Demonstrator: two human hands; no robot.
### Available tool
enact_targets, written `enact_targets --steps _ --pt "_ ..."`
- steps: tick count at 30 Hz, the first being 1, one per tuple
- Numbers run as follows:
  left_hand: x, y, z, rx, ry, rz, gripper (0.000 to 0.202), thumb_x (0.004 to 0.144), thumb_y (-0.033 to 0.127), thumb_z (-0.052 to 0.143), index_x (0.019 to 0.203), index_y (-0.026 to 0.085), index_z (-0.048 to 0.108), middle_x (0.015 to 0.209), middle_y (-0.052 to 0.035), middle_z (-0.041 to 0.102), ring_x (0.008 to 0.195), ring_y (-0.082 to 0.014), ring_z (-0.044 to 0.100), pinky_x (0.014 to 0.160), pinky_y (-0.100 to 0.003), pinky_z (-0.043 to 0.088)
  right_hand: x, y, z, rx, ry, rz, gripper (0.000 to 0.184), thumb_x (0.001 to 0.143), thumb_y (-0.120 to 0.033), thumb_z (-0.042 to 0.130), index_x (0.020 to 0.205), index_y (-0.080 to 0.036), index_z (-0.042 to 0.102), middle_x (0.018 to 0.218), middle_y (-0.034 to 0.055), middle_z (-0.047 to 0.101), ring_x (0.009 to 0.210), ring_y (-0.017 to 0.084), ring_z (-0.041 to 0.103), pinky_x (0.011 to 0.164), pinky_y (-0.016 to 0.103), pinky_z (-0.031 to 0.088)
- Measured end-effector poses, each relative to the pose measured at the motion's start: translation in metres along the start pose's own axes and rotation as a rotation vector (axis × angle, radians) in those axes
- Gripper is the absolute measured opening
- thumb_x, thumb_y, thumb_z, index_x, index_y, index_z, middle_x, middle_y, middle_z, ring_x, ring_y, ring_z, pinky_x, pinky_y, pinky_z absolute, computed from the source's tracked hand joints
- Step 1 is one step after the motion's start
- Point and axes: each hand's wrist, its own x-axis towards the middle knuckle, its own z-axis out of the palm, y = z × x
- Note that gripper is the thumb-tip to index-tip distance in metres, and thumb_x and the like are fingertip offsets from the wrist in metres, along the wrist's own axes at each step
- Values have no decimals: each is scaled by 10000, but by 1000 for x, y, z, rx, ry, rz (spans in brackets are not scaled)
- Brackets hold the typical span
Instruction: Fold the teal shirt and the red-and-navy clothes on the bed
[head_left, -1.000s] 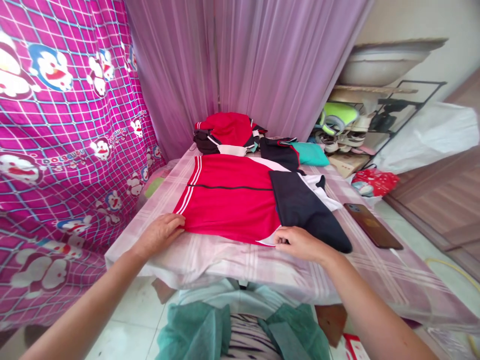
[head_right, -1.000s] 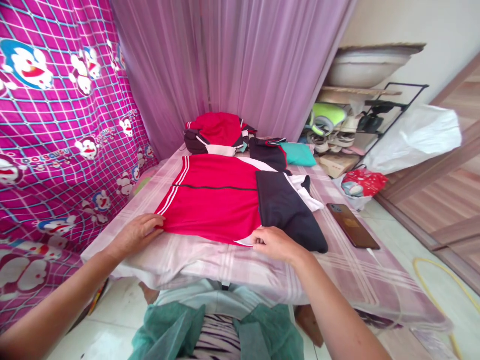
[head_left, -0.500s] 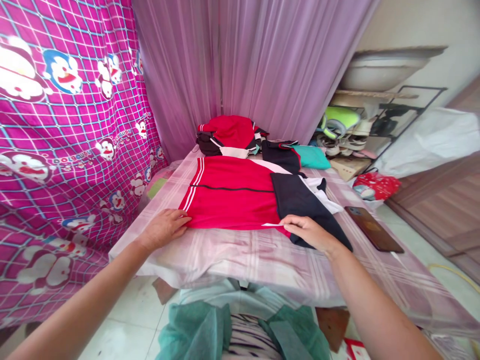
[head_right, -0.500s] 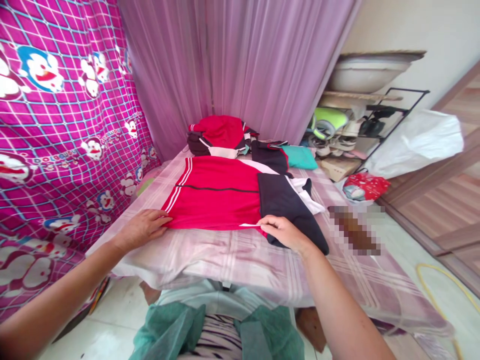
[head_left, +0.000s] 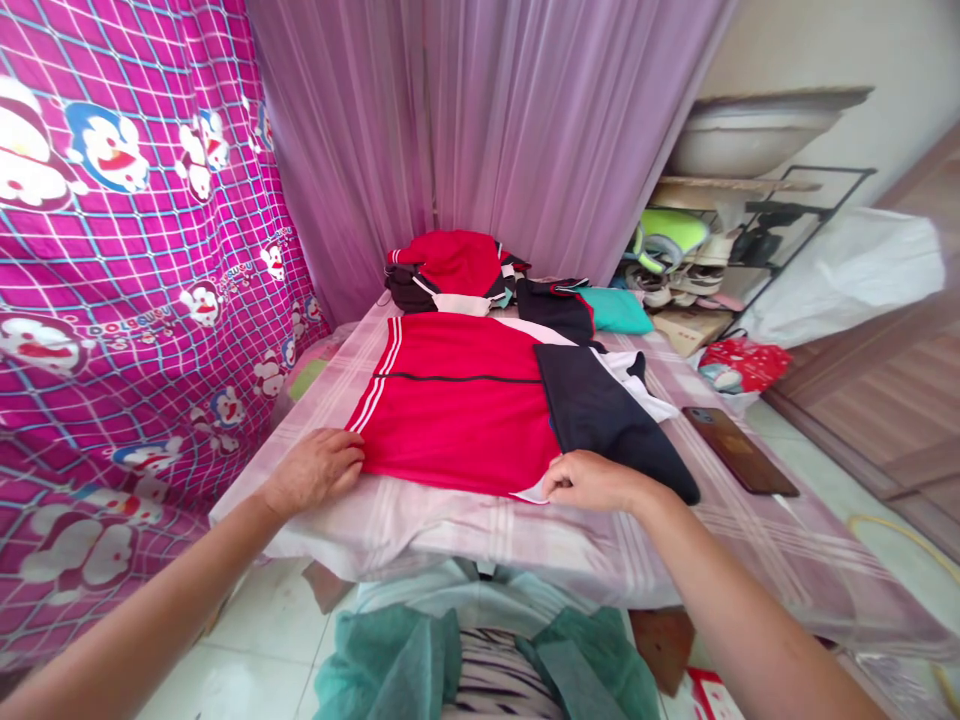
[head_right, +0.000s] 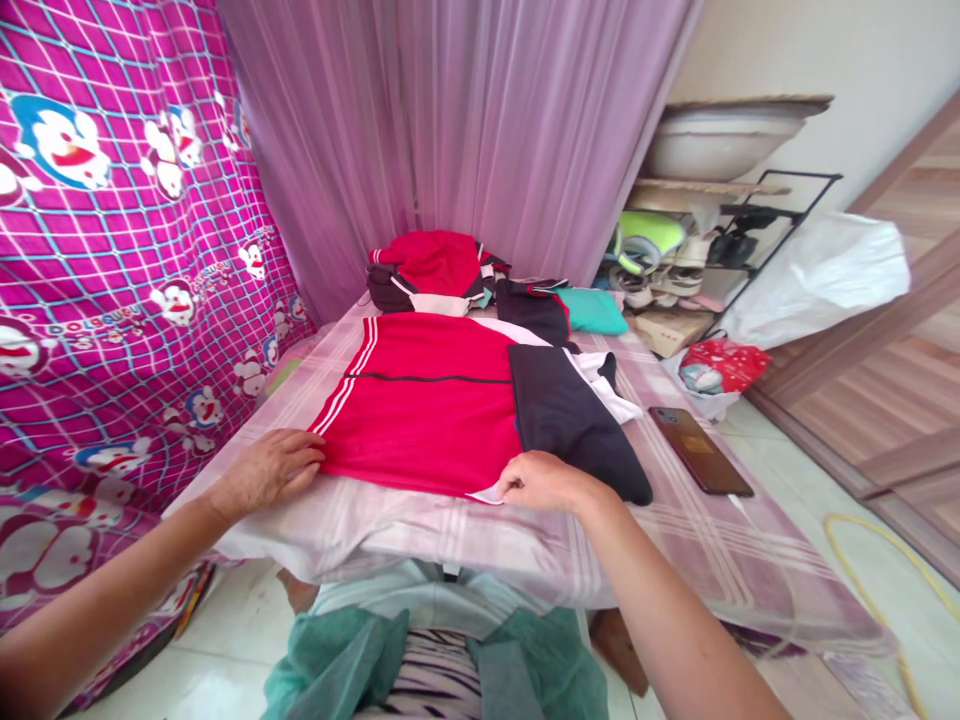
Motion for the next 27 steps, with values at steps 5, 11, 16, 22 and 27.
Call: enact_targets --steps 5,11,16,22,27 --pt "30 -4 -8 -109 -25 -135 469 975 414 330 870 209 739 978 -89 746 927 -227 677 912 -384 500 13 -15 -19 -146 -59 32 292 859 -267 520 652 -172 703 601 -11 636 561 122 515 567 249 335" --pt "75 -25 4 -89 -77 -550 494 911 503 433 1222 178 638 1172 -130 706 1060 -269 657 918 -373 489 43 -7 -4 -200 414 -3 275 917 -266 475 903 -225 746 944 43 732 847 169 640 775 256 433" --pt "92 -47 18 -115 -191 -688 417 867 475 497 1111 198 690 1136 -129 717 1060 -283 655 884 -351 480 52 13 16 -173 478 96 232 882 -230 502 874 -208 733 856 39 728 763 161 648 735 263 444" --pt "117 -85 23 -241 -170 -846 470 795 527 563 1082 190 721 1096 -111 743 1061 -279 654 859 -307 466 51 15 -2 -111 414 44 257 899 -255 495 877 -234 750 899 32 773 801 172 688 735 256 469" --pt "142 -111 28 -368 -159 -898 414 758 541 574 890 198 764 812 -60 744 854 -243 675 720 -282 462 72 20 -40 -245 447 79 261 905 -249 502 924 -267 762 957 17 775 890 176 695 796 247 475"
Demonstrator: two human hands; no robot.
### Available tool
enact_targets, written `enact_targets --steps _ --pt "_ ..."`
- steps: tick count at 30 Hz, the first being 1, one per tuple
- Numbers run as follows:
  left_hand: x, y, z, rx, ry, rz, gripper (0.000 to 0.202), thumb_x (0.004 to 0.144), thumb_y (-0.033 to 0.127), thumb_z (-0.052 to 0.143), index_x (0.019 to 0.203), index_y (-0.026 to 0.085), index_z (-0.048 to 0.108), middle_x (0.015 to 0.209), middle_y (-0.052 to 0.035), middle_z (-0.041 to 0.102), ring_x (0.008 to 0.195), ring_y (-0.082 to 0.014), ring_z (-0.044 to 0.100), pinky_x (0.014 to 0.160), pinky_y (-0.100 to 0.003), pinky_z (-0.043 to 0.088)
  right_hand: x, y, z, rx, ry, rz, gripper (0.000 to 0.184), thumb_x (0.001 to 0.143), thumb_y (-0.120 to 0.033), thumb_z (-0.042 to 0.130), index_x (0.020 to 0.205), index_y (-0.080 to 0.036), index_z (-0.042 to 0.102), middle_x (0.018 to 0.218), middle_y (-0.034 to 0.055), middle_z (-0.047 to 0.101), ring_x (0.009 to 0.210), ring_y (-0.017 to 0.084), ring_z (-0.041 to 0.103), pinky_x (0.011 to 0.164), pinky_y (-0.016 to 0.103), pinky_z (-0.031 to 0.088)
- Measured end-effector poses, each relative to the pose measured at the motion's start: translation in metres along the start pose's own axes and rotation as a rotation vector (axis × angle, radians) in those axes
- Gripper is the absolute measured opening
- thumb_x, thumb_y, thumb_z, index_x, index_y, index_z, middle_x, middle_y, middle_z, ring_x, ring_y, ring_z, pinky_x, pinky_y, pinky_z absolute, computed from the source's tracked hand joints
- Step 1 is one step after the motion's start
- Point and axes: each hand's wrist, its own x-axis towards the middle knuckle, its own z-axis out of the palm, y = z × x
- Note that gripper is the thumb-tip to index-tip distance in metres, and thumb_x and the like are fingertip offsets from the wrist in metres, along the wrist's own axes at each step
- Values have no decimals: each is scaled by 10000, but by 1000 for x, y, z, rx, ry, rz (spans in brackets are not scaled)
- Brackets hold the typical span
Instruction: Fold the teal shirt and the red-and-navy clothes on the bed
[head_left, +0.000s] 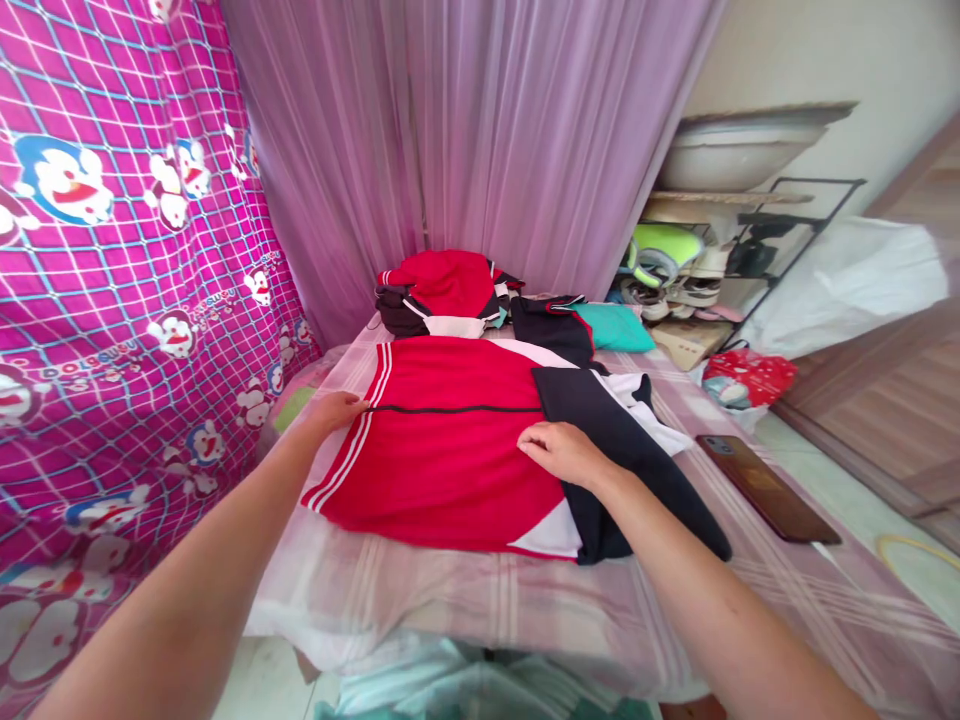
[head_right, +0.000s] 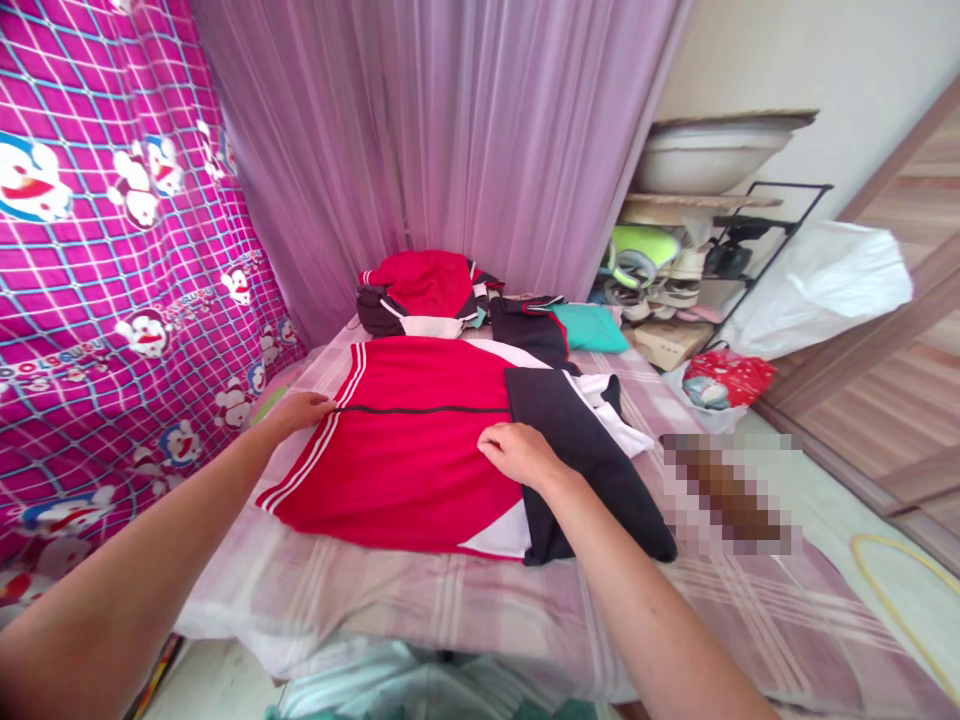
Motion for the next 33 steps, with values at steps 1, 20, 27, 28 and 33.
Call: enact_targets --steps 1,20,27,28,33 --pt "6 1 0 -29 -10 -7 400 752 539 577 859 203 766 750 -47 727 804 -235 669 690 -280 457 11 4 -5 -36 0 11 265 907 -245 500 935 -271 763 968 16 773 907 176 693 813 248 475" --pt "144 32 15 -206 213 -99 637 801 517 625 1337 176 575 1143 -110 730 1027 -263 683 845 -316 503 232 116 -10 -334 45 329 482 931 -293 525 1407 -225 557 1338 116 632 1168 253 613 984 333 458" --pt "138 47 3 67 345 106 409 901 503 473 1104 239 711 1051 -79 695 1006 -279 642 855 -347 470 236 131 -13 -440 138 280 360 965 -319 426 1071 -208 751 1100 121 714 962 251 660 820 328 481" --pt "140 49 -1 71 377 115 403 906 506 463 1069 240 718 1047 -81 682 1012 -279 633 862 -349 468 238 132 -16 -437 194 310 371 969 -319 412 1079 -193 744 1085 131 713 950 256 658 816 336 479" --pt "168 61 -12 65 402 50 389 910 513 459 1066 256 707 1104 -88 670 1075 -303 601 904 -393 463 257 131 -17 -378 354 459 389 976 -305 388 1132 -141 704 1116 187 677 961 308 650 832 404 475"
